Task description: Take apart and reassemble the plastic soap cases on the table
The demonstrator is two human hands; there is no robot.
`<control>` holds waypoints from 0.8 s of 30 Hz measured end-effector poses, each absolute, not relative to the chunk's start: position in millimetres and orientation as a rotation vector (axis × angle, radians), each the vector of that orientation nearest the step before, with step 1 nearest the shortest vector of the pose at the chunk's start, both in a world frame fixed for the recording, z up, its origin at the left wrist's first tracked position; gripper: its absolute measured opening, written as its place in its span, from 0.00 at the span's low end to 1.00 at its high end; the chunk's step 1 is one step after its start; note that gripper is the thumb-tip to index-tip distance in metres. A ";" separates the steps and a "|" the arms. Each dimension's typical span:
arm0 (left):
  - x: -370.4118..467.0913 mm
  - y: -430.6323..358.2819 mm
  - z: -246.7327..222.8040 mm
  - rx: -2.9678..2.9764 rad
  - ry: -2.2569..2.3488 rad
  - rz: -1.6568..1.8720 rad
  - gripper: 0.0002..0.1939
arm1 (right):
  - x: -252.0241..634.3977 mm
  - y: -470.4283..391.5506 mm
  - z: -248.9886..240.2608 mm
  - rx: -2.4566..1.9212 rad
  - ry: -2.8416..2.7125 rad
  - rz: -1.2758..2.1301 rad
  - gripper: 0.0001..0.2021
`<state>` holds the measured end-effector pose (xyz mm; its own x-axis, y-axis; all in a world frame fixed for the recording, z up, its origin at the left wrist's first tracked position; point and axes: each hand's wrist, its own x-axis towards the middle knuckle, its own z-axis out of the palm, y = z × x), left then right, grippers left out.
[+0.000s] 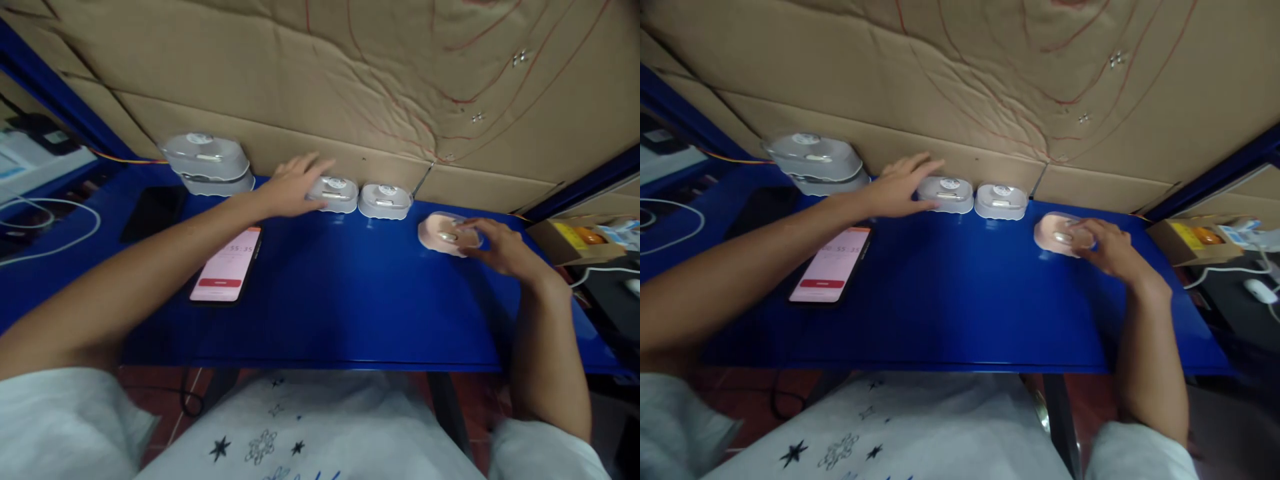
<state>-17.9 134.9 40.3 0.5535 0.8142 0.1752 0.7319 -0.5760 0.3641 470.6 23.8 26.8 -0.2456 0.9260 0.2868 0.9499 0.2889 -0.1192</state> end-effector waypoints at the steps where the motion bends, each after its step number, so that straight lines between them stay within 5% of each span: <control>1: -18.2 145.3 38.9 2.493 1.332 0.421 0.47 | 485.9 31.5 21.3 -1.752 -2.183 -0.179 0.17; 5: -26.7 138.1 23.4 2.494 1.198 0.428 0.40 | 505.4 60.2 -2.1 -1.780 -2.028 -0.307 0.22; 14: -32.5 -17.7 35.6 2.597 1.054 0.161 0.32 | 409.3 71.0 -18.1 -1.527 -2.240 -0.071 0.34; 21: -5.3 -19.3 23.5 2.469 0.991 0.327 0.38 | 290.7 -11.6 18.8 -0.934 -2.554 0.282 0.42; 24: -2.4 -10.0 11.5 2.327 0.947 0.410 0.41 | 271.8 -29.4 14.7 -0.785 -2.629 0.296 0.36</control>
